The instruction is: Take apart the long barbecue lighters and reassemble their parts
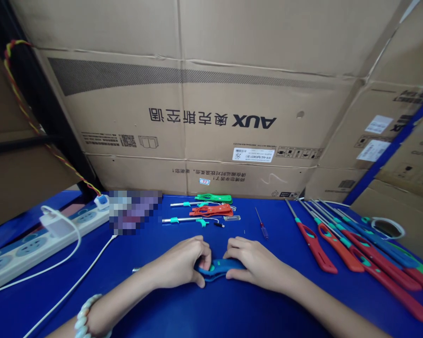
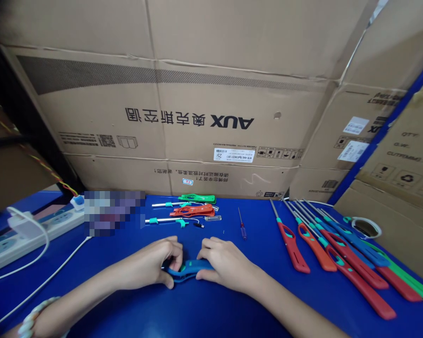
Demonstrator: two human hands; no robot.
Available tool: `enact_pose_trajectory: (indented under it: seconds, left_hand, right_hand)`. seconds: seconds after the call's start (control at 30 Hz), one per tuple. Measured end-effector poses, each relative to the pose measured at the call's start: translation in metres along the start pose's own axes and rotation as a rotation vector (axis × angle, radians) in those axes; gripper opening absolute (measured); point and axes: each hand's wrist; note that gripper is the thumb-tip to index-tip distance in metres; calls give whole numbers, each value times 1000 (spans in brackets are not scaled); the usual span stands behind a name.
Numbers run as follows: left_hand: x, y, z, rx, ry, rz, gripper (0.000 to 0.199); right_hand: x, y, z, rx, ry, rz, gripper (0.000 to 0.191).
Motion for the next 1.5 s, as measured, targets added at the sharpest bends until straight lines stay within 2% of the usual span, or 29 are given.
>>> enact_pose_trajectory:
  seconds: [0.2,0.5,0.97,1.13,1.3,1.4,1.5]
  left_hand:
    - [2,2,-4,31,-34,-13,33]
    - [1,3,-1,29,-65,-17,24]
    - [2,8,3,102,-9,-39,25]
    - [0,3,-2,122,14,-22,21]
    - [-3,-4,-2,-4,-8,-51,22]
    - [0,-4,9,-144,11,-135,22]
    - [6,-1,23,-237,-22,-157,16]
  right_hand:
    - [0,-1,-1,4,23,5,28]
    - [-1,-1,-4,20,-38,9,22]
    - [-1,0,2,-260,-62,43,16]
    - [-1,1,2,-285,-53,31,18]
    - [2,1,-6,-188,-45,-25,25]
    - [5,3,-15,-112,-3,-100,23]
    - [4,1,-30,-48,107,-202,24]
Point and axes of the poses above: each hand's wrist, its own x-axis towards the middle knuckle, its own y-axis out of the palm, z = x × y, and after that the axes turned 8 degrees about z, right-handed
